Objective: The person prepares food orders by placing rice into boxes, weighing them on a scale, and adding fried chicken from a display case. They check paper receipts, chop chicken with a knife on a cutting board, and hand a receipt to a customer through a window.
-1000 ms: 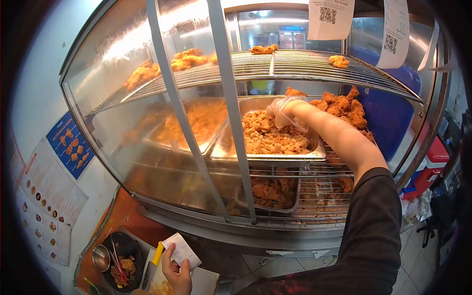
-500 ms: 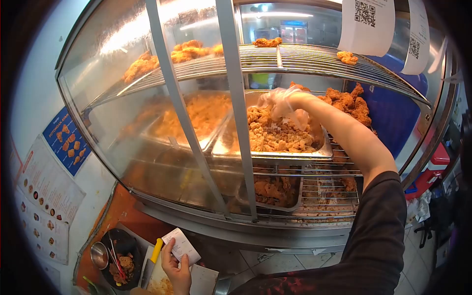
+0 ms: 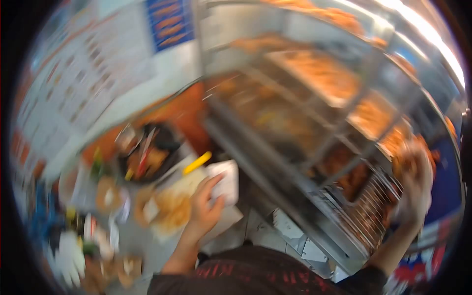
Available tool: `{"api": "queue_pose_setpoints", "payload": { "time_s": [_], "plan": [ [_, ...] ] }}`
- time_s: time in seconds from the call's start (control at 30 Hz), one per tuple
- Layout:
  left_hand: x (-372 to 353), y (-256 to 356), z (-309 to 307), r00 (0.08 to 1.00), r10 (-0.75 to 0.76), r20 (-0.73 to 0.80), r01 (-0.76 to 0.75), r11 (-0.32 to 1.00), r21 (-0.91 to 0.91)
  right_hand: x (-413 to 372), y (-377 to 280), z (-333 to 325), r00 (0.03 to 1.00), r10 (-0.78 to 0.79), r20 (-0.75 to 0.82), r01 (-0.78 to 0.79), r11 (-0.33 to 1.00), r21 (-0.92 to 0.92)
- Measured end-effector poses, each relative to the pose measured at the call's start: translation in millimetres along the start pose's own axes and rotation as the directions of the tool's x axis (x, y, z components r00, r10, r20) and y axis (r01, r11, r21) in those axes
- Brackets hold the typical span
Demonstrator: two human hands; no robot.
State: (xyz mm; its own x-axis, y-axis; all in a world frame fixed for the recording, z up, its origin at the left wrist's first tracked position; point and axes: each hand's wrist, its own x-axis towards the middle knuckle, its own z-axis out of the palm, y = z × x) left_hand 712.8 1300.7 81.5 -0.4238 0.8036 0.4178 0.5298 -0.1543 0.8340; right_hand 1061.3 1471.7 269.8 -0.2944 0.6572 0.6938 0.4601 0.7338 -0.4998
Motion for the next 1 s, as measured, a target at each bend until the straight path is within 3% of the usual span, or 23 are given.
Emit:
{"api": "queue_pose_setpoints", "payload": {
  "time_s": [0.07, 0.13, 0.2, 0.27, 0.33, 0.4, 0.43, 0.5, 0.57, 0.63, 0.67, 0.73, 0.77, 0.8, 0.87, 0.9, 0.93, 1.0],
  "plan": [
    [-13.7, -3.0, -18.9, 0.994, 0.090, -0.055, -0.083, 0.990, 0.110, -26.1, -24.0, 58.1, 0.979, -0.059, 0.197, 0.016, 0.976, 0.215],
    [-35.3, -6.6, -39.6, 0.990, 0.034, -0.140, -0.019, 0.995, 0.102, -49.9, -62.2, 139.4, 0.935, -0.079, 0.345, -0.140, 0.812, 0.566],
    [-59.1, -4.7, -78.6, 0.960, -0.001, -0.281, 0.044, 0.988, 0.149, -55.4, -86.0, 223.9, 0.809, -0.234, 0.540, -0.068, 0.874, 0.481],
    [-79.6, -6.4, -116.1, 0.930, 0.005, -0.368, 0.061, 0.984, 0.169, -68.2, -125.1, 311.6, 0.690, -0.366, 0.625, -0.089, 0.814, 0.574],
    [-111.7, -9.6, -161.2, 0.804, -0.120, -0.583, 0.175, 0.984, 0.039, -85.7, -160.5, 396.4, 0.643, -0.472, 0.603, 0.026, 0.800, 0.599],
    [-148.7, -23.0, -202.7, 0.716, -0.017, -0.698, 0.179, 0.971, 0.159, -92.2, -220.7, 443.9, 0.621, -0.514, 0.591, -0.066, 0.718, 0.693],
    [-164.4, -23.2, -221.2, 0.705, -0.016, -0.709, 0.191, 0.967, 0.168, -99.2, -243.0, 475.3, 0.635, -0.545, 0.547, -0.013, 0.701, 0.713],
    [-193.4, -21.3, -252.0, 0.536, -0.141, -0.832, 0.135, 0.988, -0.080, -115.1, -287.7, 526.3, 0.614, -0.583, 0.532, 0.029, 0.690, 0.723],
    [-216.4, -18.8, -277.9, 0.483, -0.101, -0.870, 0.140, 0.989, -0.038, -131.8, -330.0, 566.2, 0.574, -0.599, 0.559, 0.017, 0.691, 0.723],
    [-237.9, -19.8, -298.3, 0.432, -0.076, -0.899, 0.147, 0.989, -0.013, -148.5, -361.4, 603.5, 0.486, -0.673, 0.558, 0.163, 0.697, 0.699],
    [-245.3, -19.6, -304.1, 0.426, -0.075, -0.902, 0.149, 0.989, -0.012, -154.4, -372.8, 614.5, 0.481, -0.678, 0.556, 0.163, 0.693, 0.702],
    [-257.3, -18.5, -315.2, 0.402, -0.031, -0.915, 0.155, 0.987, 0.035, -161.5, -394.4, 628.6, 0.263, -0.680, 0.684, 0.277, 0.732, 0.622],
    [-264.6, -20.3, -320.0, 0.399, -0.029, -0.917, 0.156, 0.987, 0.037, -157.5, -401.5, 628.3, 0.093, -0.630, 0.771, 0.324, 0.751, 0.575],
    [-272.8, -24.0, -324.3, 0.391, -0.029, -0.920, 0.188, 0.981, 0.049, -155.4, -406.2, 633.8, 0.091, -0.632, 0.770, 0.324, 0.750, 0.577],
    [-281.6, -25.9, -330.4, 0.381, -0.041, -0.924, 0.224, 0.973, 0.050, -152.5, -417.7, 627.9, -0.010, -0.670, 0.742, 0.475, 0.650, 0.593],
    [-283.2, -24.4, -332.0, 0.377, -0.051, -0.925, 0.222, 0.974, 0.036, -145.0, -419.0, 611.8, 0.078, -0.638, 0.766, 0.305, 0.747, 0.591],
    [-284.4, -23.4, -332.6, 0.375, -0.064, -0.925, 0.220, 0.975, 0.021, -146.9, -409.3, 636.7, 0.134, -0.708, 0.693, 0.344, 0.689, 0.638],
    [-282.7, -22.8, -333.7, 0.368, -0.059, -0.928, 0.207, 0.978, 0.020, -137.4, -414.8, 623.6, 0.217, -0.692, 0.689, 0.361, 0.712, 0.602]
  ]
}}
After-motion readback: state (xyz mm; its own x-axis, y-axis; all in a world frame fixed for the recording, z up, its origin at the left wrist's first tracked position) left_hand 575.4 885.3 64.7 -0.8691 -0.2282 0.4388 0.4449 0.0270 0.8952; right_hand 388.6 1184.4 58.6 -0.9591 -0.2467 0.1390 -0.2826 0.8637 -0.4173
